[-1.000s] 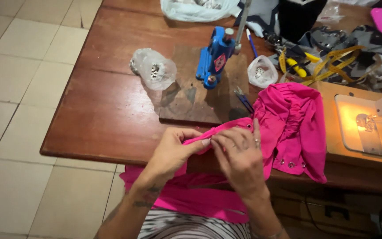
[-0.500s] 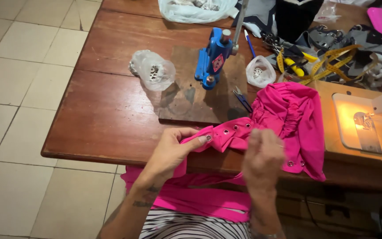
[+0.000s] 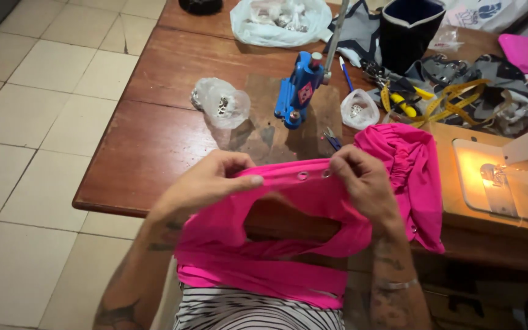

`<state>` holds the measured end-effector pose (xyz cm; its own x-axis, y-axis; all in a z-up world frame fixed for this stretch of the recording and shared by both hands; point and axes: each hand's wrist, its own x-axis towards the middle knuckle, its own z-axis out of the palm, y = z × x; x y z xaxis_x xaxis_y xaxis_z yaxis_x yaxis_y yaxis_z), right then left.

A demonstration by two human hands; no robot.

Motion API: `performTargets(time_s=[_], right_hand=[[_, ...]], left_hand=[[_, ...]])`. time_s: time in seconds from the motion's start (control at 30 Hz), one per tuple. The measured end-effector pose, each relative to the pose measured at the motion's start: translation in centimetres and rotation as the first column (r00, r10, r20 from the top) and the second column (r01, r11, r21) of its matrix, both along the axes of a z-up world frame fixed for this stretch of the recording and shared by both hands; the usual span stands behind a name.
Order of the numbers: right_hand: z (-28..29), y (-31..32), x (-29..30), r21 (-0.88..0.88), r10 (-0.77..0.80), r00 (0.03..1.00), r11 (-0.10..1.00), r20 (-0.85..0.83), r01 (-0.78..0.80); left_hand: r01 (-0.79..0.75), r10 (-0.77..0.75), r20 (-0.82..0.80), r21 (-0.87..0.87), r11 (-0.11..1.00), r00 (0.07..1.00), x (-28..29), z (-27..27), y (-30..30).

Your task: Attaching metal eyelets to a pink garment using a manual press and a small punch tool

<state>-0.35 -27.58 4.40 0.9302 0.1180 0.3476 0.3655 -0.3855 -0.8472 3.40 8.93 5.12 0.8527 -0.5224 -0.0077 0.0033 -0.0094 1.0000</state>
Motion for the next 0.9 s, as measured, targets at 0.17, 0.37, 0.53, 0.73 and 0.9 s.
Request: performTargets(time_s=[0.17, 0.37, 0.53, 0.73, 0.9], right_hand=[[5.1, -1.9, -1.0, -0.007, -0.083, 0.993, 0.997, -0.081, 0.083], [5.7, 0.1, -0.5, -0.193, -0.123, 0.972, 0.978, -0.198, 0.085], [-4.0, 0.0, 2.9, -0.55, -0.285, 0.959, 0.799, 0.011, 0.244], [-8.7, 0.1, 3.9, -0.632, -0.446, 0.888, 0.658, 0.109, 0.408], [-10.7, -0.7, 4.4, -0.709, -0.402, 0.863, 0.509, 0.305, 0.488]], left_hand=[[-0.07, 0.07, 0.014, 0.017, 0.997, 0.997, -0.4, 3.3, 3.3], [-0.148, 0.117, 0.249, 0.113, 0.983, 0.962, 3.7, -0.7, 2.9], [-0.465, 0.12, 0.629, 0.419, 0.78, 0.768, 8.2, -10.1, 1.6], [-0.733, 0.03, 0.955, 0.206, 0.648, 0.295, 5.8, -13.8, -3.0], [-0.666, 0.013, 0.951, 0.206, 0.717, 0.308, 6.2, -13.6, -6.0]])
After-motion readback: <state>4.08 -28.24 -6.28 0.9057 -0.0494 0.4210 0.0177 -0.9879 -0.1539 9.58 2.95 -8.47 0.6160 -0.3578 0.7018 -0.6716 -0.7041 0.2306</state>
